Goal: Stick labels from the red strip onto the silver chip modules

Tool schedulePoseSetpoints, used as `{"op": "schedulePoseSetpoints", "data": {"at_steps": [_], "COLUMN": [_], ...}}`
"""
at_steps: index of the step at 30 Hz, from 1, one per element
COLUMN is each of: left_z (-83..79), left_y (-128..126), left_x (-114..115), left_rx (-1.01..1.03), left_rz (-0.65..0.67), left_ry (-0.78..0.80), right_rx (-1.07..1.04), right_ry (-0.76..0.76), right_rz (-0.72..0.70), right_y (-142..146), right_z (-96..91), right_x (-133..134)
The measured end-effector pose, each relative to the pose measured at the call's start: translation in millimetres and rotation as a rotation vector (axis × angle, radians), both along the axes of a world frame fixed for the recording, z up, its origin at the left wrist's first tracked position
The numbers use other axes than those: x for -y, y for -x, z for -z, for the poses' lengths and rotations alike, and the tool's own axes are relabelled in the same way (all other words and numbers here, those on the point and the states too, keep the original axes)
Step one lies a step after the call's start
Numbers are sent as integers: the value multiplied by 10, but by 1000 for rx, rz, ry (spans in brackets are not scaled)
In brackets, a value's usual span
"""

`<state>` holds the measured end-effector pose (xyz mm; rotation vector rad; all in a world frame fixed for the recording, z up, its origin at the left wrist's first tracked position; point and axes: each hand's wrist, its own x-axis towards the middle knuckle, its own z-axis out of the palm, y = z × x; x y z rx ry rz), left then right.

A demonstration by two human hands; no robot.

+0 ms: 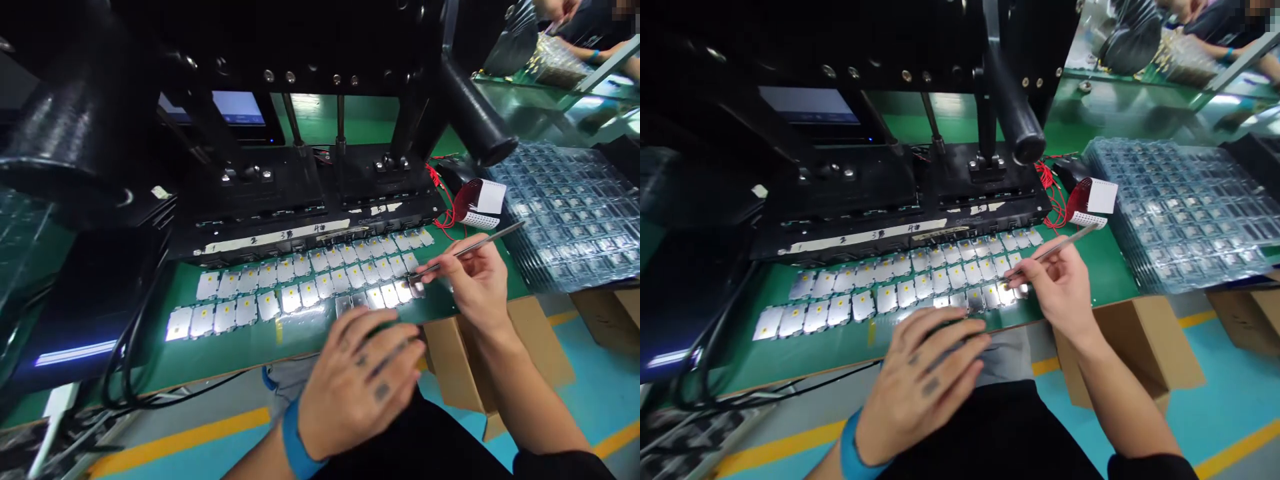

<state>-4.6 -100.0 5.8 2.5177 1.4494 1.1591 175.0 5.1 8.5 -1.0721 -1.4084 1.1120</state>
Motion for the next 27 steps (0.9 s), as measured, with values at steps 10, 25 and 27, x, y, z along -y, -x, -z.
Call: {"op": "schedulePoseSetpoints", "data": {"at_steps": [10,25,27], "left_z": [395,401,391], "left_y": [319,286,280], "left_x": [145,136,135], "left_rx": [-108,-145,-145], "left_rz": [-152,-199,-201], "left_ry": [48,60,59], "right_rx": [-7,39,42], "right_ry": [214,231,232], "right_rz": [-243,-214,-215], "right_y": [419,464,463], "right_z": [169,204,207], "right_x": [168,186,189]}}
